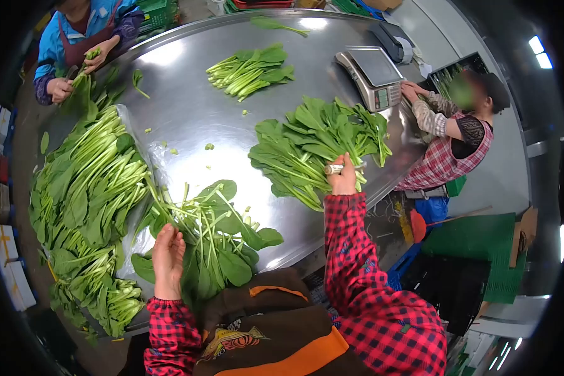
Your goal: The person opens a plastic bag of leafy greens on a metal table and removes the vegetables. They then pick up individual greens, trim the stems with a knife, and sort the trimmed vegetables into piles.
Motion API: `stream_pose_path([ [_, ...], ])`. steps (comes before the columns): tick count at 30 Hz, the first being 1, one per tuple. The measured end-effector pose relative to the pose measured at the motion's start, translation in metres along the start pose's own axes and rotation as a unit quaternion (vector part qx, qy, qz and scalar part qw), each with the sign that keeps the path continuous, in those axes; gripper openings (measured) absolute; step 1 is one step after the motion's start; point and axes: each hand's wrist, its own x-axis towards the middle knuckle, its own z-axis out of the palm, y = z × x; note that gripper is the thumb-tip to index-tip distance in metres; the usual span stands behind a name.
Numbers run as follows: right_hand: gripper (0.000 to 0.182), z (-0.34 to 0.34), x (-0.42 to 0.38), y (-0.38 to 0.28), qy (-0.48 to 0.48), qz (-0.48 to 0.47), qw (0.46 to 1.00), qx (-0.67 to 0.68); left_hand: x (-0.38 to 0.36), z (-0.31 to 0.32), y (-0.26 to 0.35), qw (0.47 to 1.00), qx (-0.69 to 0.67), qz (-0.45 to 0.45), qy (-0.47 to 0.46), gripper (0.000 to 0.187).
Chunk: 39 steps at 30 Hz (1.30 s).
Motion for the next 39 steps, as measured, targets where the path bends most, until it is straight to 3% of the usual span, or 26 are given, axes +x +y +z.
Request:
stream_pose_path([
  [1,0.029,-0.003,-0.003,0.002,-0.055,-0.005,0.998,-0.044,-0.001,-0.002,-0.003,1.000,-0.001,0.003,0.007,0.027],
  [2,0.020,-0.002,-0.005,0.003,-0.033,-0.005,0.999,-0.018,-0.001,-0.005,-0.005,1.000,0.005,0.000,0.011,0.028],
  [3,0.025,-0.003,-0.012,0.008,-0.053,-0.035,0.998,-0.005,-0.003,-0.008,-0.007,1.000,0.012,-0.001,0.016,0.028],
  [5,0.029,-0.014,0.003,0.001,-0.114,0.053,0.992,-0.033,0.001,-0.017,-0.015,1.000,0.001,-0.001,-0.004,0.024],
  [7,0.020,-0.014,0.001,-0.001,-0.176,0.105,0.978,-0.038,0.003,-0.022,-0.019,1.000,0.023,0.006,0.006,0.021],
  [9,0.016,-0.001,-0.027,0.009,-0.171,0.040,0.980,-0.095,-0.001,-0.018,-0.015,0.997,0.064,0.028,0.027,0.024],
  [11,0.005,-0.003,-0.019,0.012,-0.173,0.111,0.976,-0.071,0.000,-0.018,-0.009,0.989,0.117,0.076,0.048,0.027],
  [12,0.011,0.001,-0.030,0.017,-0.191,0.104,0.969,-0.119,0.001,-0.019,-0.003,0.984,0.139,0.102,0.042,0.028],
  [17,0.009,0.003,-0.034,0.054,-0.188,0.129,0.962,-0.150,0.016,-0.076,0.016,0.956,0.204,0.197,0.077,0.024],
  [21,0.010,0.010,-0.045,0.075,-0.160,0.139,0.959,-0.185,0.016,-0.165,0.041,0.859,0.357,0.310,0.195,0.016],
  [25,0.011,0.021,-0.060,0.088,-0.183,0.132,0.950,-0.216,-0.010,-0.250,0.073,0.793,0.393,0.327,0.332,0.012],
  [27,0.012,0.023,-0.058,0.095,-0.196,0.145,0.941,-0.233,-0.036,-0.271,0.084,0.749,0.432,0.323,0.386,0.013],
  [29,0.013,0.029,-0.064,0.103,-0.205,0.138,0.933,-0.262,-0.062,-0.281,0.084,0.739,0.443,0.311,0.402,0.013],
  [33,0.016,0.034,-0.081,0.125,-0.207,0.153,0.921,-0.292,-0.099,-0.293,0.069,0.714,0.561,0.277,0.314,0.013],
  [35,0.016,0.037,-0.097,0.139,-0.212,0.160,0.917,-0.297,-0.108,-0.292,0.058,0.595,0.666,0.377,0.246,0.017],
  [37,0.015,0.041,-0.123,0.150,-0.223,0.176,0.906,-0.313,-0.106,-0.294,0.050,0.627,0.657,0.352,0.227,0.026],
  [39,0.018,0.040,-0.134,0.161,-0.229,0.169,0.903,-0.322,-0.105,-0.277,0.055,0.572,0.699,0.390,0.181,0.033],
])
